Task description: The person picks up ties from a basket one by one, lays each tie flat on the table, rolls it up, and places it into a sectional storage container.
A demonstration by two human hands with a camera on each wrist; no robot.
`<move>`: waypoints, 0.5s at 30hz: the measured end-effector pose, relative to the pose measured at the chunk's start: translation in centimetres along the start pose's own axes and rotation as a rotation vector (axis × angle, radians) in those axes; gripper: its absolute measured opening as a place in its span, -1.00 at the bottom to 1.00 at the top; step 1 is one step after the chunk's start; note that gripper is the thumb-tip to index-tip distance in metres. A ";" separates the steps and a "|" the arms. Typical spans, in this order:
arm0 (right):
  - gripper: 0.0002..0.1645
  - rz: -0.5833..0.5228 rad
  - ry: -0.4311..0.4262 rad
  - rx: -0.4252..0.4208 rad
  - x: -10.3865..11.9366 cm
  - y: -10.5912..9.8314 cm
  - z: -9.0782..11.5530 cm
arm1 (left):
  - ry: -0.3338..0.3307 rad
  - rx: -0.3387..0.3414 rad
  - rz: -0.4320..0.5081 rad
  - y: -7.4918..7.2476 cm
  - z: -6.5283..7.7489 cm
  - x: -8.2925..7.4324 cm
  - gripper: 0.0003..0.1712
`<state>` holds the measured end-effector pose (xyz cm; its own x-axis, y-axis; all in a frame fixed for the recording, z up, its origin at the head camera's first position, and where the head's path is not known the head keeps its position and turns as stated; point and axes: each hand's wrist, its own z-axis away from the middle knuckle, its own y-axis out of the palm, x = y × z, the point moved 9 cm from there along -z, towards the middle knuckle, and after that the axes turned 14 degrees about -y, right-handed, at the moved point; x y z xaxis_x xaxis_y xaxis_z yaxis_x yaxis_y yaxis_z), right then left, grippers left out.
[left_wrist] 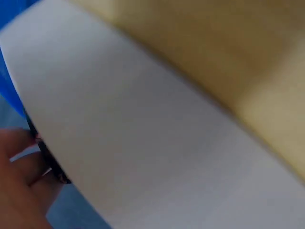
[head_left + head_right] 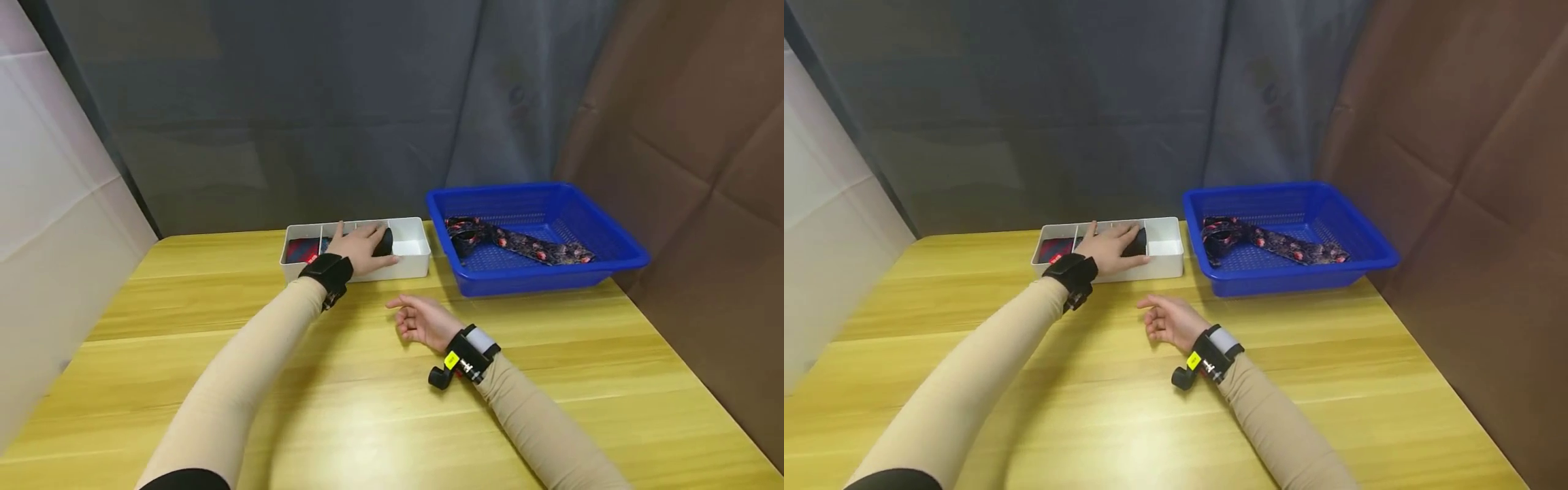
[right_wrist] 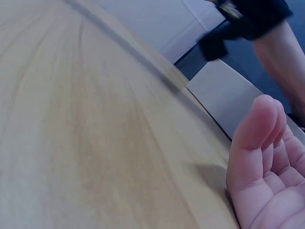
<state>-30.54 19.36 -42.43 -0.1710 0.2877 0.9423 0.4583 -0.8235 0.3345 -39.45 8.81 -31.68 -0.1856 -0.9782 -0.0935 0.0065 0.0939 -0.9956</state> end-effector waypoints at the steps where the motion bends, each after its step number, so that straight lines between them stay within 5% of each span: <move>1: -0.49 0.004 -0.001 0.002 0.1 -0.1 0.0 | 0.006 0.007 -0.002 0.2 0.7 -0.2 -0.03; 6: -0.45 0.017 -0.004 0.009 0.5 -0.2 0.0 | 0.004 0.008 -0.001 1.1 2.6 -0.6 -0.06; 15: -0.42 0.004 0.013 0.004 0.2 0.1 0.0 | -0.058 -0.093 0.022 1.7 2.3 -0.2 -0.26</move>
<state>-30.51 19.35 -42.24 -0.1801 0.2779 0.9436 0.4627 -0.8225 0.3306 -37.17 8.73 -33.42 -0.1294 -0.9845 -0.1187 -0.0814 0.1299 -0.9882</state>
